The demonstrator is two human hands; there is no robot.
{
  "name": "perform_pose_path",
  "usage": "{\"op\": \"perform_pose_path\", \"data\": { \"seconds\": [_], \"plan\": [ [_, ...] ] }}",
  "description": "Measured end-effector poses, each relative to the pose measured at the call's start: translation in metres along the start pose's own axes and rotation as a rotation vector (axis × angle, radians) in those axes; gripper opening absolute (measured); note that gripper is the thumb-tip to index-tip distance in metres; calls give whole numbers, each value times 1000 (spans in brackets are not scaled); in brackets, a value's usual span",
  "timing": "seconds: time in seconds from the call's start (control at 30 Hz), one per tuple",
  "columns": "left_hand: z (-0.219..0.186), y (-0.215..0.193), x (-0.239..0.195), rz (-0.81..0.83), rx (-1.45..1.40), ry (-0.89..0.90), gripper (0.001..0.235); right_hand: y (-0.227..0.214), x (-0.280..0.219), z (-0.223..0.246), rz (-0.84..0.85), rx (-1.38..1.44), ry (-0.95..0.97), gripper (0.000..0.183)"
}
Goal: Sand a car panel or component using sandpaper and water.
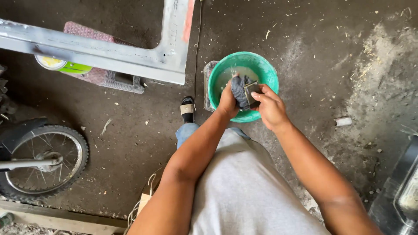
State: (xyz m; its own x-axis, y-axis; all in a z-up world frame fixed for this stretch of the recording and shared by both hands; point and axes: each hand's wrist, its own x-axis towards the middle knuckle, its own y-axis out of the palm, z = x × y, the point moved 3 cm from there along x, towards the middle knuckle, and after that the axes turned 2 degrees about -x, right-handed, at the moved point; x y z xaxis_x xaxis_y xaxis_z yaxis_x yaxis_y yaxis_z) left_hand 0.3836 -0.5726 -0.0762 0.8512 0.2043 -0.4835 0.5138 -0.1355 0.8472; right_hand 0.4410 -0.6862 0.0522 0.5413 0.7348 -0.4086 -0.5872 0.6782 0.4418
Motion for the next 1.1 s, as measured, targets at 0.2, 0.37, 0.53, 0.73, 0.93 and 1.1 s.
{"op": "perform_pose_path", "data": {
  "seconds": [0.2, 0.37, 0.53, 0.73, 0.93, 1.1],
  "plan": [
    [-15, 28, -16, -333, 414, 262, 30, -32, 24, -43, -121, -133, 160, 22],
    [-24, 56, -23, -372, 687, 320, 28, -37, 6, -50, -289, -254, 42, 19],
    [-32, 82, -30, -355, 784, 375, 30, -33, -1, -37, -323, -82, -47, 19],
    [-21, 85, -31, -277, 829, 432, 26, -21, 1, -34, -343, 53, 22, 21],
    [-17, 82, -24, -252, 961, 447, 25, -10, -2, -27, -318, 224, 109, 26],
    [-22, 96, -34, -264, 835, 321, 33, -24, 2, -41, -283, 67, -42, 24]
  ]
}}
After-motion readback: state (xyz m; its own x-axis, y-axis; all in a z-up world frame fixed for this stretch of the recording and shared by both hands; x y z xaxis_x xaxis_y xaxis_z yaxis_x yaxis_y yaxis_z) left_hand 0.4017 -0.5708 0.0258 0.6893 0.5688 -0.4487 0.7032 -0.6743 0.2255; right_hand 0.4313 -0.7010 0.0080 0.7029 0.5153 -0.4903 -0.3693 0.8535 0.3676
